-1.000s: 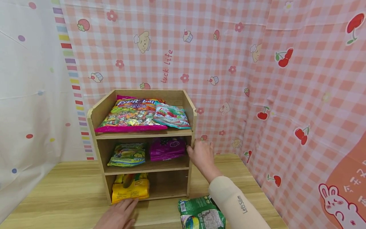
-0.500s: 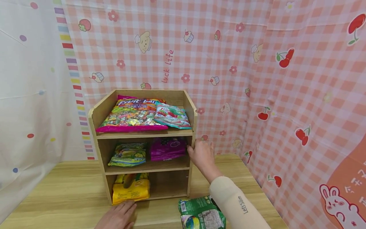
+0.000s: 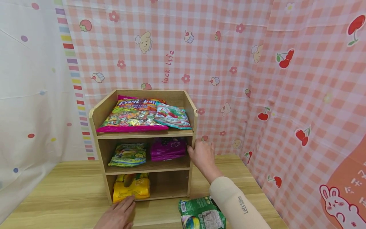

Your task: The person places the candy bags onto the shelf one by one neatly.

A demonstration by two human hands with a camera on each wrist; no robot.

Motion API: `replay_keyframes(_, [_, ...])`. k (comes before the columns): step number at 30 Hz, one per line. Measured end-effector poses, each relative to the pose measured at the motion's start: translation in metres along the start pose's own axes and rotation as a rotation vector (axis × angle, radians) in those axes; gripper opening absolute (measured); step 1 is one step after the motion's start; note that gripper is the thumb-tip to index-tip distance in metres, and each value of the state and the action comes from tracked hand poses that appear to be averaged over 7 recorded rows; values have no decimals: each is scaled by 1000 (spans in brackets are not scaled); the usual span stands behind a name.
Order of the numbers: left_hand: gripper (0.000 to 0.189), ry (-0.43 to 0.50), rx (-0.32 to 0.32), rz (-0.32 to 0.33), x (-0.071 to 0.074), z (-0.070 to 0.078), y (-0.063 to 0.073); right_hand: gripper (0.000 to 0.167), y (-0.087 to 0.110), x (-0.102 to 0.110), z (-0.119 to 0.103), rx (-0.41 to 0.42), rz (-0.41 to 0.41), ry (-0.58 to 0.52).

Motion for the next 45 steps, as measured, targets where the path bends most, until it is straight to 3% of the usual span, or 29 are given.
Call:
replay_keyframes(7, [62,53,25,-1,2,-5,-4,38,0,0,0,-2,-4,6])
replay_keyframes(20, [61,50,-25,49,2,-18,-12,40,0,0,0,-16,-7,0])
replay_keyframes(32, [52,104,-58,42,1,-22,-10,38,-2,-2,0,-11,-2,11])
replay_keyframes(34, [51,118,-71,64,2,-23,-8,39,-2,-2,1,-10,-1,12])
replay_keyframes(39, [46,130,-95,188,3,-29,-3,39,-1,-2,1,-2,1,12])
replay_keyframes(42, [42,140,-62,205,5,-34,0,38,-1,-2,1,0,1,10])
replay_keyframes(45, [37,168,8,179,10,-37,4,37,-1,-1,1,-3,-2,9])
Point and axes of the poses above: each hand's wrist, its own y-axis away from the middle knuckle, its own x-axis out of the back of the hand, z = x × y, the point moved 1 cm from there along -y, towards the middle knuckle, and after that the axes turned 4 degrees about -z, right-handed, at the moved point
